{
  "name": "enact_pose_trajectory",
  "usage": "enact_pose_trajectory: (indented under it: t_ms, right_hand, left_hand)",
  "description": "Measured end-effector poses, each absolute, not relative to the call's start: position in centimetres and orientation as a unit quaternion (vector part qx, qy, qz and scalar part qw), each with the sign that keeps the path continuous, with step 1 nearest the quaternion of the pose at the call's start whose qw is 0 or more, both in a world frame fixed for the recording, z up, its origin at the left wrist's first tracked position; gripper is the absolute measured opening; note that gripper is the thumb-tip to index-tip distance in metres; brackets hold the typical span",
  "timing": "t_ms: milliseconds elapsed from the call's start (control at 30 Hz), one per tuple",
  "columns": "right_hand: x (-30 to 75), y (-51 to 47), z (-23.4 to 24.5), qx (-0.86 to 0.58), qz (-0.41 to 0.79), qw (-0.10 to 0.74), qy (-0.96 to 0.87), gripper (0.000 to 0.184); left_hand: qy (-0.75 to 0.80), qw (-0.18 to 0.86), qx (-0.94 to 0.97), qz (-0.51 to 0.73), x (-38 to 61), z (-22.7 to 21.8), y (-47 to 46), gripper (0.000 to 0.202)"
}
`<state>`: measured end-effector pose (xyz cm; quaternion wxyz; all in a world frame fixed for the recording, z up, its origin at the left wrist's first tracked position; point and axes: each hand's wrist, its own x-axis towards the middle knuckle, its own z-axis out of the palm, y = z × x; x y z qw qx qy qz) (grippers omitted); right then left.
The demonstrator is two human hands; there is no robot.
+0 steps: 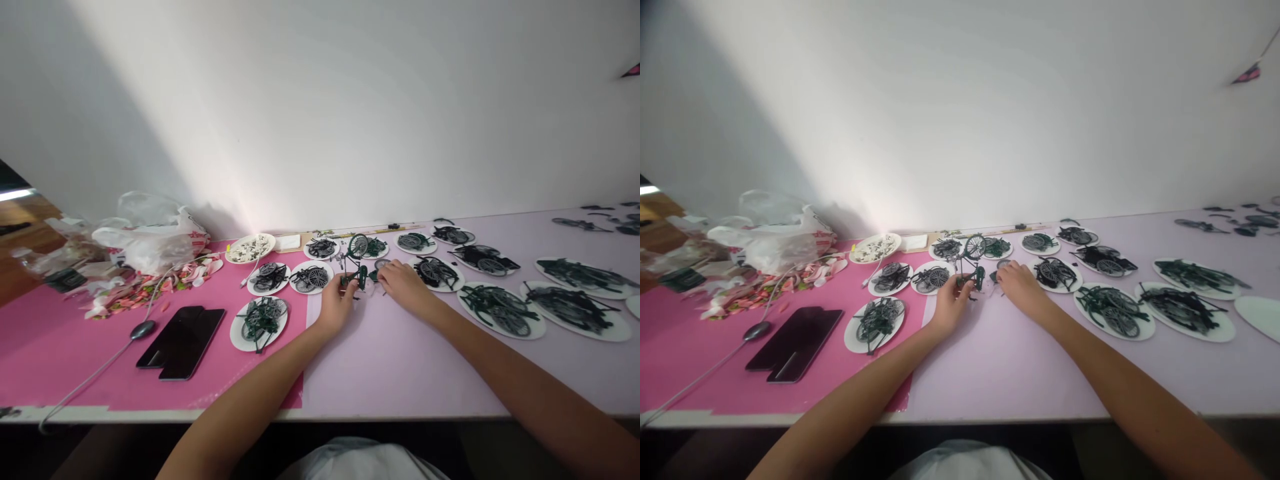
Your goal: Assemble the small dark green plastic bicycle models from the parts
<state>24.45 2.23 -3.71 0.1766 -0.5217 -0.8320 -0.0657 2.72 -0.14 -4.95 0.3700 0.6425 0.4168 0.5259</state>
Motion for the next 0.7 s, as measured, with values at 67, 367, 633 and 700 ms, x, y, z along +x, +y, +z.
enact_pose_trajectory:
  t_ms: [67, 367, 633, 700]
  right_hand:
    - [24.6, 2.1, -3.6, -0.51, -0.045, 0.197, -0.836, 0.019]
    - [25.1, 2.0, -3.7, -0.444, -0.052, 0.201, -0.872, 0.031]
    - [25.5, 1.7, -3.2, -0.472, -0.063, 0.195, -0.858, 0.058]
    - [25.5, 1.6, -3.1, -0.474, -0.054, 0.209, -0.854, 0.053]
  left_hand:
    - [0.417, 0.368, 0.642, 0.527, 2.7, -5.1, 0.0, 0.032]
    - [0.413, 0.377, 0.644, 0.521, 2.8, -5.2, -0.2, 0.029]
    - [0.39, 0.385, 0.617, 0.564, 2.9, -4.8, -0.3, 0.03]
    - [0.383, 0.39, 0.597, 0.588, 2.9, -4.6, -0.4, 0.034]
